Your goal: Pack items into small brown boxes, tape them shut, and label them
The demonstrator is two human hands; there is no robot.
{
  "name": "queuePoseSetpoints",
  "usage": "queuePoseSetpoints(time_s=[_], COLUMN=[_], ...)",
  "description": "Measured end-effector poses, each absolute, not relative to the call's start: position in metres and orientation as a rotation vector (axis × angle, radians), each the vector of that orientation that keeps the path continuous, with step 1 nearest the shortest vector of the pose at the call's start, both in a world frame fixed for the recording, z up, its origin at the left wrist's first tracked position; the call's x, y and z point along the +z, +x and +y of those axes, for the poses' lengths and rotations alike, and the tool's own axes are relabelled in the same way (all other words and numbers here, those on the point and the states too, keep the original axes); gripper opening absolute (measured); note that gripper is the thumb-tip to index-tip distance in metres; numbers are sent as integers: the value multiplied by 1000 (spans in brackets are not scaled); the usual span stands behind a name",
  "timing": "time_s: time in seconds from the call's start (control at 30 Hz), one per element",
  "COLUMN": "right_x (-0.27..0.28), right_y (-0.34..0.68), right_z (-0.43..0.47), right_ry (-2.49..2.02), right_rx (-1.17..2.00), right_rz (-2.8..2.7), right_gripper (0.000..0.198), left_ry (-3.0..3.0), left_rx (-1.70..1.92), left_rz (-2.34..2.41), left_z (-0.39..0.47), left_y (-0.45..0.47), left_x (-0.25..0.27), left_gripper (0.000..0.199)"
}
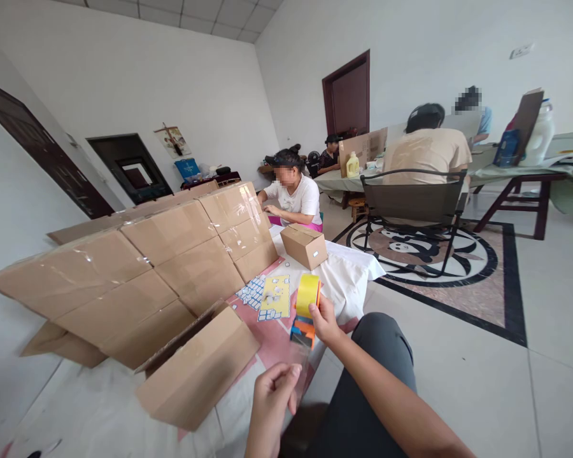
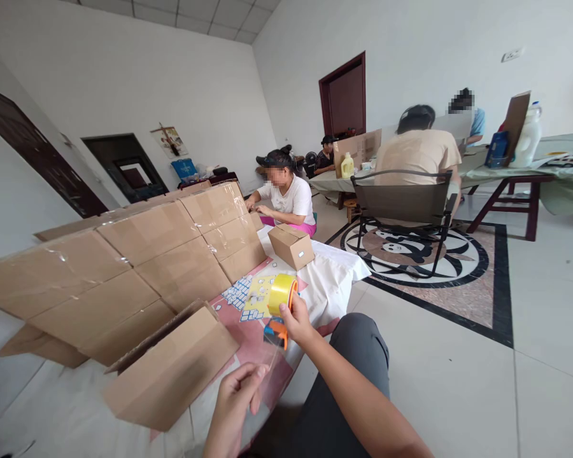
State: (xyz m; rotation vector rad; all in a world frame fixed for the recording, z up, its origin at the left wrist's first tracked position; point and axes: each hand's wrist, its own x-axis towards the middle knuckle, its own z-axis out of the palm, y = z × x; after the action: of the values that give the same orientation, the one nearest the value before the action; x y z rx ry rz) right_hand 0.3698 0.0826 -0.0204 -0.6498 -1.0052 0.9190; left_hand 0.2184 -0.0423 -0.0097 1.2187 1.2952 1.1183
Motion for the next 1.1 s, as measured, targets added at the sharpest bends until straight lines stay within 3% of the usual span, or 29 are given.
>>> queuePoseSetpoints(time_s=[0.33,0.63,1.1], right_x=[-18,-16,-8], right_y=[344,341,335], right_z=[79,86,75], right_ry=[-634,-693,-648], right_rx=[1197,1198,1456], right_rz=[-752,-679,-446], right_gripper=[51,50,49], left_ry=[1175,1153,1333], left_rx=[1122,1149,1099], left_rz=[1465,1525,1533], left_z=[-34,-27,-25], left_y=[216,217,208], left_x=[-21,-22,-29], left_gripper=[51,44,60])
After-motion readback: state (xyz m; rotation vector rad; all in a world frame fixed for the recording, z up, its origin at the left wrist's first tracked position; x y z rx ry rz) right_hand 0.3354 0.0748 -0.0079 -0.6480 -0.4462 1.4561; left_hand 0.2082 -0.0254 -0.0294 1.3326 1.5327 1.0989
